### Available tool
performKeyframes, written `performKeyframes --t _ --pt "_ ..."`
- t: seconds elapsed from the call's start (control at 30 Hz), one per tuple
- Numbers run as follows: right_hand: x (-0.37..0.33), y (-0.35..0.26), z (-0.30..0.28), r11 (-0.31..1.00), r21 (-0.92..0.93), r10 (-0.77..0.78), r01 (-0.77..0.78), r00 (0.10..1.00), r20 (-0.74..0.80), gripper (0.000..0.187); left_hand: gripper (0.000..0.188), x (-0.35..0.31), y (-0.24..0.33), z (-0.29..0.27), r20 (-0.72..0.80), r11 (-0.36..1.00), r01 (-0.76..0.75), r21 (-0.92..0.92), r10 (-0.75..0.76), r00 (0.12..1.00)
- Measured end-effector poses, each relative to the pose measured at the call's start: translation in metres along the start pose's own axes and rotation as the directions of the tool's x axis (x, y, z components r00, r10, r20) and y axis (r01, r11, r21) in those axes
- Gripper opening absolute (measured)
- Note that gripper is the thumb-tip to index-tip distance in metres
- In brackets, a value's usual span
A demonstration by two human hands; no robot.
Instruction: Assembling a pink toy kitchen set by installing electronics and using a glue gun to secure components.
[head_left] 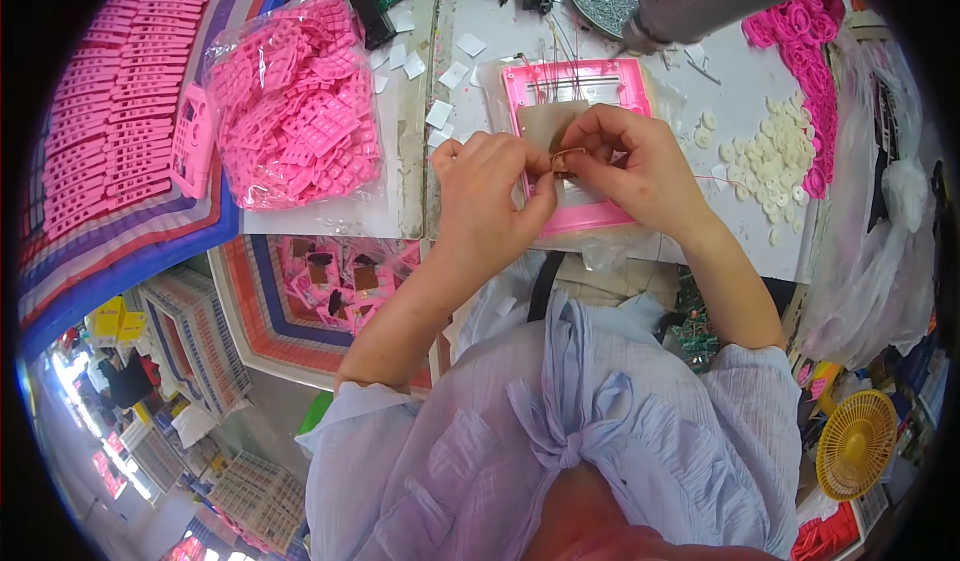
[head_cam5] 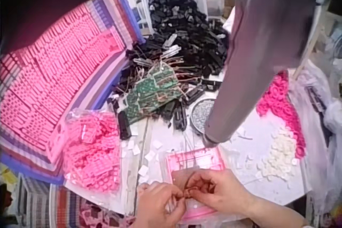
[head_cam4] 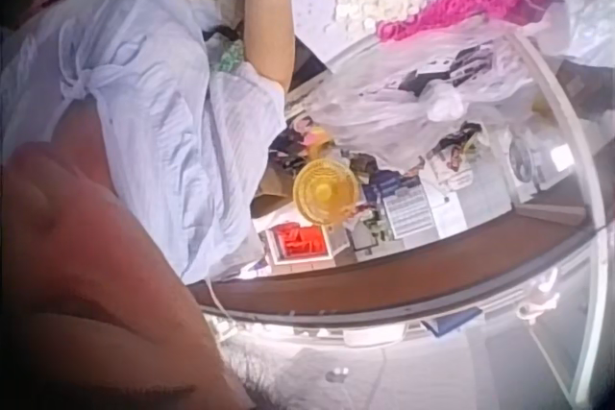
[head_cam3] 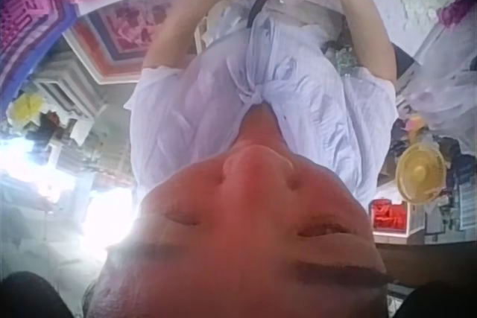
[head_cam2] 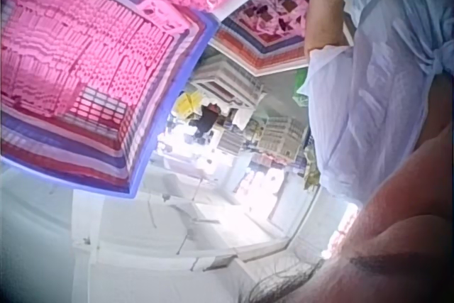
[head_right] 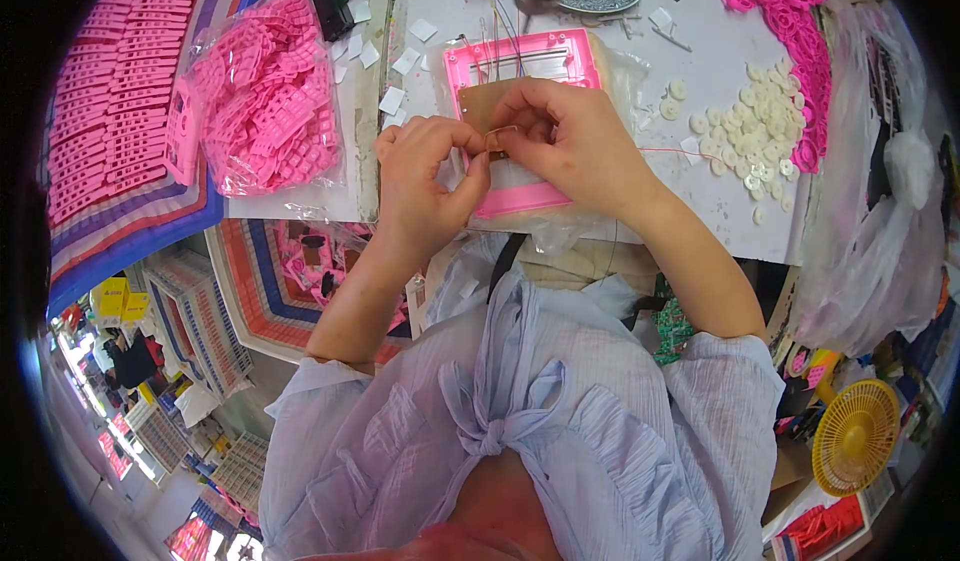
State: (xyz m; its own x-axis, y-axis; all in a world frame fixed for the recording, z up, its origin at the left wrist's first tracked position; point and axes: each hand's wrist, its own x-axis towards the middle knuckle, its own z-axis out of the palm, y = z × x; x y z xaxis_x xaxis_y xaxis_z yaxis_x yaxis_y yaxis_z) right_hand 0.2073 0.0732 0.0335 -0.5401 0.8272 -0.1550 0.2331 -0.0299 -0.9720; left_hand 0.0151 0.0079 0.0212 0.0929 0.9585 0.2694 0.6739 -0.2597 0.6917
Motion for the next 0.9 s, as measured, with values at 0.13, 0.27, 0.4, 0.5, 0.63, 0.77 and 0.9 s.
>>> performKeyframes --t 0.13,0.27,0.4,0.5,0.63,0.77,0.9 --pt "-0.001 0.000 0.000 0.999 0.029 0.019 -0.019 1.000 0.003 0.011 0.015 -0.001 0.000 0.001 0.015 1.000 0.003 -0.013 -0.003 1.000" --pt "-0.001 -0.003 0.000 1.000 0.013 0.016 -0.016 1.000 -0.002 0.010 0.015 -0.002 -0.001 0.002 0.018 1.000 -0.002 -0.011 0.002 1.000" --pt "-0.001 -0.002 0.000 0.998 0.062 0.025 -0.026 1.000 0.012 0.010 0.015 -0.002 0.000 0.001 0.023 1.000 -0.005 -0.023 0.006 1.000" --pt "-0.001 -0.001 0.000 0.998 0.063 0.029 -0.029 1.000 0.012 0.009 0.013 -0.002 0.001 0.001 0.030 1.000 -0.002 -0.024 0.003 1.000" --pt "-0.005 -0.012 0.003 0.970 -0.235 -0.073 0.059 0.996 -0.051 0.010 0.010 0.000 0.003 -0.002 0.068 0.998 0.028 -0.059 -0.024 0.997" --pt "-0.007 0.002 0.010 0.675 -0.578 -0.602 0.459 0.795 -0.071 0.015 0.008 0.000 0.002 0.002 0.112 0.925 0.173 -0.337 -0.143 0.983" --pt "-0.023 0.008 0.023 0.849 -0.380 -0.460 0.367 0.868 -0.187 0.016 0.009 -0.002 0.002 0.005 0.104 0.891 0.177 -0.419 -0.147 0.984"
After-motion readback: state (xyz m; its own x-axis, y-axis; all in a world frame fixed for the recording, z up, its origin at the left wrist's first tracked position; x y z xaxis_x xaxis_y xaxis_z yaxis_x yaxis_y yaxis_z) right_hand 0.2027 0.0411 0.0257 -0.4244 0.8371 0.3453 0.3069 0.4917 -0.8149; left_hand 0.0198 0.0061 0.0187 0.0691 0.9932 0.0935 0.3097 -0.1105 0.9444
